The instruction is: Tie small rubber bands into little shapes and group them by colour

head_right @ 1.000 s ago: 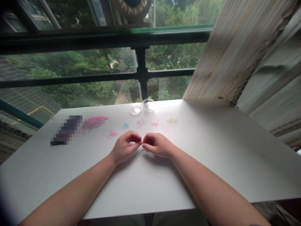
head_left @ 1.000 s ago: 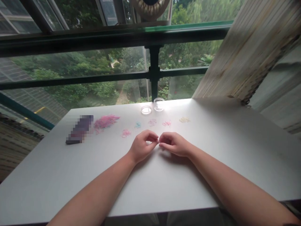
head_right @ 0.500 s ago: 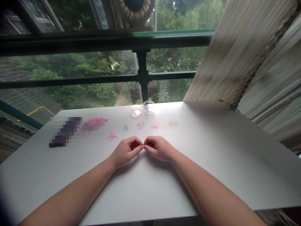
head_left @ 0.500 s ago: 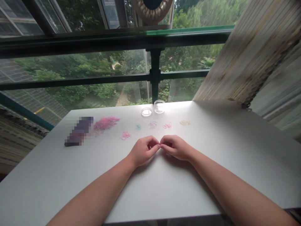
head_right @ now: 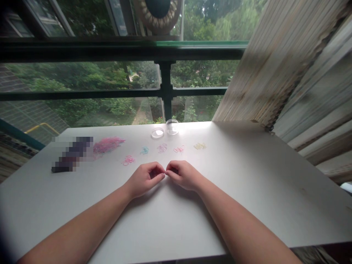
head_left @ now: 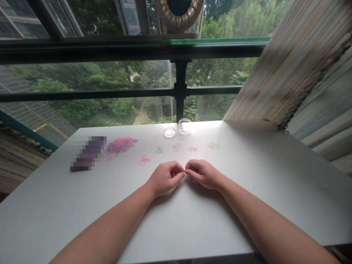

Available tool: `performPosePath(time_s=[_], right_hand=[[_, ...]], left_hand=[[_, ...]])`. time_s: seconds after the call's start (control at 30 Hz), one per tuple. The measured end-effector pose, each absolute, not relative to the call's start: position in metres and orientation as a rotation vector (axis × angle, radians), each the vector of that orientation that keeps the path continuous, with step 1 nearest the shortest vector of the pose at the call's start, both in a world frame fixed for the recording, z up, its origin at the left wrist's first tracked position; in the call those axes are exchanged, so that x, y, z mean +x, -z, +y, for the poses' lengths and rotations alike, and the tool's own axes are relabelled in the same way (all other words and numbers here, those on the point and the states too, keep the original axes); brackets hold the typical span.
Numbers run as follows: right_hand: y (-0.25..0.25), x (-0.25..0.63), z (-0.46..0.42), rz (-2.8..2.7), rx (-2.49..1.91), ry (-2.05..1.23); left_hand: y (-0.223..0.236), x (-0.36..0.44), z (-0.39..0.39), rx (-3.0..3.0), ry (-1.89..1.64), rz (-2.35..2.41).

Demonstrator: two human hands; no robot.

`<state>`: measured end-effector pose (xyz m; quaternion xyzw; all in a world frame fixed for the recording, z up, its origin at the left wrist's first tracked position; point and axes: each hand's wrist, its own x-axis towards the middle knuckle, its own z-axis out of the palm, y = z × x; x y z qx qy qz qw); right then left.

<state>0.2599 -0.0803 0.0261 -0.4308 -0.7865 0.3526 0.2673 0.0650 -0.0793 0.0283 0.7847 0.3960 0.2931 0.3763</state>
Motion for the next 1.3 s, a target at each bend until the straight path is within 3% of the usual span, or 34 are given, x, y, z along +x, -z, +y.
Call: performPosePath(time_s=[1.3], right_hand=[[-0.0285,0.2630,-0.0819,-2.121,-1.117,-0.926]], left_hand=[[-0.0308,0.0624,-0.0760,1.989,-0.765,1.086]])
